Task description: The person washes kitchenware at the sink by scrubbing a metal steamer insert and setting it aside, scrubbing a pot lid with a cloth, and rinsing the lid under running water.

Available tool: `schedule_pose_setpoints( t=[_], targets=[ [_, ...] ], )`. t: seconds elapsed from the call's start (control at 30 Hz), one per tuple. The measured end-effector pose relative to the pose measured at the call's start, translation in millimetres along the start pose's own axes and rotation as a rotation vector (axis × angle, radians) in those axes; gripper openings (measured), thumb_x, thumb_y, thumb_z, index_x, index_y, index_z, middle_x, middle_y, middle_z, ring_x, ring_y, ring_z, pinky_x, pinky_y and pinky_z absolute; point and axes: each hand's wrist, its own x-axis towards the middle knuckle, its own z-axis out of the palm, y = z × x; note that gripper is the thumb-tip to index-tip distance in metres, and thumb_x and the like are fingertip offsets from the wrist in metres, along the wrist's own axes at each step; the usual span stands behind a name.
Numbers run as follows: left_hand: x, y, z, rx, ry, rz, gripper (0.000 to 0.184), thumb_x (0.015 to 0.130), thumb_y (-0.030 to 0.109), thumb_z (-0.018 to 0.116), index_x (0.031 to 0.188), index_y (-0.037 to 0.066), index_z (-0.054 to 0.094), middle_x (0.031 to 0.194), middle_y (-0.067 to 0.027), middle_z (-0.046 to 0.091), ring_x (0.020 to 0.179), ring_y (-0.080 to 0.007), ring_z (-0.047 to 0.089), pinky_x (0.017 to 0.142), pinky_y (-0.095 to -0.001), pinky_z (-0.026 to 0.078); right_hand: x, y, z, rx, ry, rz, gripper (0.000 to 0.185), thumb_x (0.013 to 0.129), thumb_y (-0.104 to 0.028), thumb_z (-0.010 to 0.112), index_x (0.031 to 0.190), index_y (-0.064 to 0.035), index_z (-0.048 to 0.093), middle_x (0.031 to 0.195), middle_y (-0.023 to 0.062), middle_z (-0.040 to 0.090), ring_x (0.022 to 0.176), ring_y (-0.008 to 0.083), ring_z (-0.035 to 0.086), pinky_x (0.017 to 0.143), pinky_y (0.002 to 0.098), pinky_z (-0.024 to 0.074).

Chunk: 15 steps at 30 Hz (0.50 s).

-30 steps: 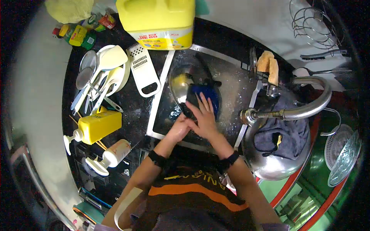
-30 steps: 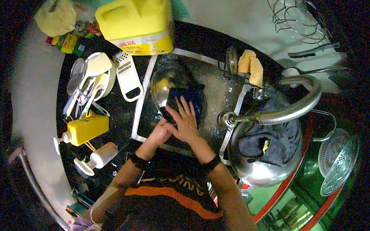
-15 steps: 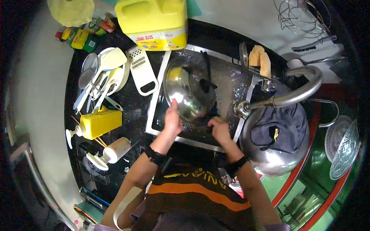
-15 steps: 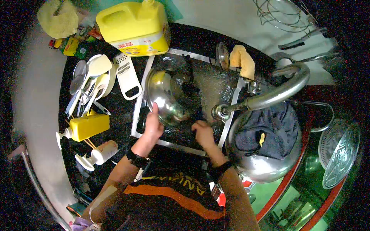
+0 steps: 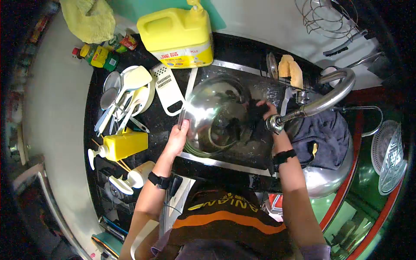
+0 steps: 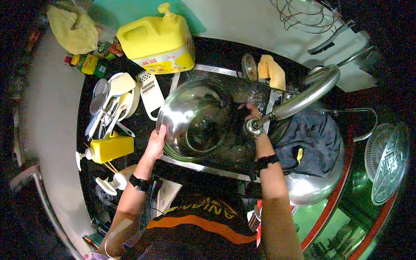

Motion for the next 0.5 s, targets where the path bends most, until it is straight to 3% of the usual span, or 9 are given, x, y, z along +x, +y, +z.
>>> schedule_pose_setpoints(
  t=[0.03,0.07,0.1,0.17,0.23,0.3,0.43,0.5],
  targets=[
    [-3.5,12.9,3.6,0.134,-0.038,0.105,0.048,0.092,0.048,0.042,0.085,0.003,0.058,0.068,0.0015,0.05,0.062,-0.0092,0.044,0.059,-0.0271,0.039,8.4,-11.4,-5.3,0.088,-0.025,0.019,0.022,0.068,0.0,0.051,0.089,-0.0054,0.058,0.088,0.0032,0.059,0.09,0.0169,0.053,0.084,0.0298,0.0401],
    [19.3,-17.3,-11.9,0.304,-0.114,0.068,0.049,0.092,0.046,0.043,0.082,0.001,0.059,0.064,0.0037,0.048,0.062,-0.0075,0.04,0.057,-0.0259,0.036,16.9,-22.7,-10.7,0.176,-0.048,0.041,0.024,0.067,0.002,0.051,0.089,-0.0053,0.058,0.087,0.0028,0.058,0.089,0.0162,0.053,0.083,0.0285,0.0403],
    [8.7,6.3,4.7,0.283,-0.11,0.253,0.044,0.094,0.038,0.043,0.095,-0.004,0.058,0.064,0.0012,0.049,0.062,-0.0088,0.042,0.057,-0.0273,0.038,25.4,-34.8,-16.0,0.263,-0.069,0.064,0.026,0.066,0.003,0.051,0.089,-0.0051,0.058,0.087,0.0025,0.058,0.089,0.0155,0.053,0.082,0.0273,0.0404],
    [16.5,6.4,10.8,0.388,-0.204,0.119,0.041,0.094,0.036,0.044,0.097,-0.003,0.058,0.066,0.0004,0.05,0.065,-0.0093,0.043,0.06,-0.0283,0.04,39.5,-49.7,-22.7,0.19,-0.193,0.201,0.03,0.062,0.007,0.047,0.087,-0.0042,0.058,0.087,0.002,0.058,0.088,0.0153,0.054,0.08,0.0251,0.0412],
    [25.0,5.9,21.2,0.406,-0.226,0.171,0.039,0.093,0.034,0.046,0.099,-0.002,0.058,0.069,-0.0014,0.054,0.067,-0.0099,0.045,0.063,-0.0301,0.042,48.2,-54.4,-16.9,0.053,-0.188,0.1,0.032,0.061,0.009,0.043,0.087,-0.0031,0.058,0.085,0.0037,0.058,0.086,0.0166,0.055,0.079,0.0241,0.0418],
    [32.6,5.4,31.4,0.498,-0.266,0.223,0.039,0.093,0.033,0.046,0.099,-0.003,0.057,0.071,-0.0047,0.057,0.068,-0.011,0.046,0.065,-0.031,0.042,53.4,-49.6,-2.1,-0.01,-0.236,-0.177,0.032,0.061,0.01,0.041,0.087,-0.0023,0.057,0.085,0.0062,0.059,0.085,0.0186,0.056,0.08,0.0252,0.0422],
    [44.3,14.5,41.3,0.545,-0.268,0.072,0.04,0.092,0.034,0.048,0.092,-0.005,0.058,0.068,-0.0116,0.056,0.066,-0.0138,0.048,0.065,-0.0322,0.043,40.8,-93.6,11.9,-0.18,-0.192,-0.074,0.029,0.061,0.012,0.038,0.081,-0.002,0.053,0.085,0.0106,0.059,0.088,0.0269,0.057,0.081,0.0323,0.043],
    [53.4,10.1,43.8,0.556,-0.293,0.114,0.044,0.092,0.037,0.047,0.09,-0.006,0.058,0.067,-0.014,0.057,0.066,-0.0172,0.05,0.065,-0.0344,0.043,36.1,-97.3,25.5,-0.15,-0.154,-0.266,0.025,0.06,0.012,0.038,0.075,-0.0031,0.05,0.089,0.0125,0.06,0.09,0.031,0.056,0.082,0.0352,0.0424]
  ],
)
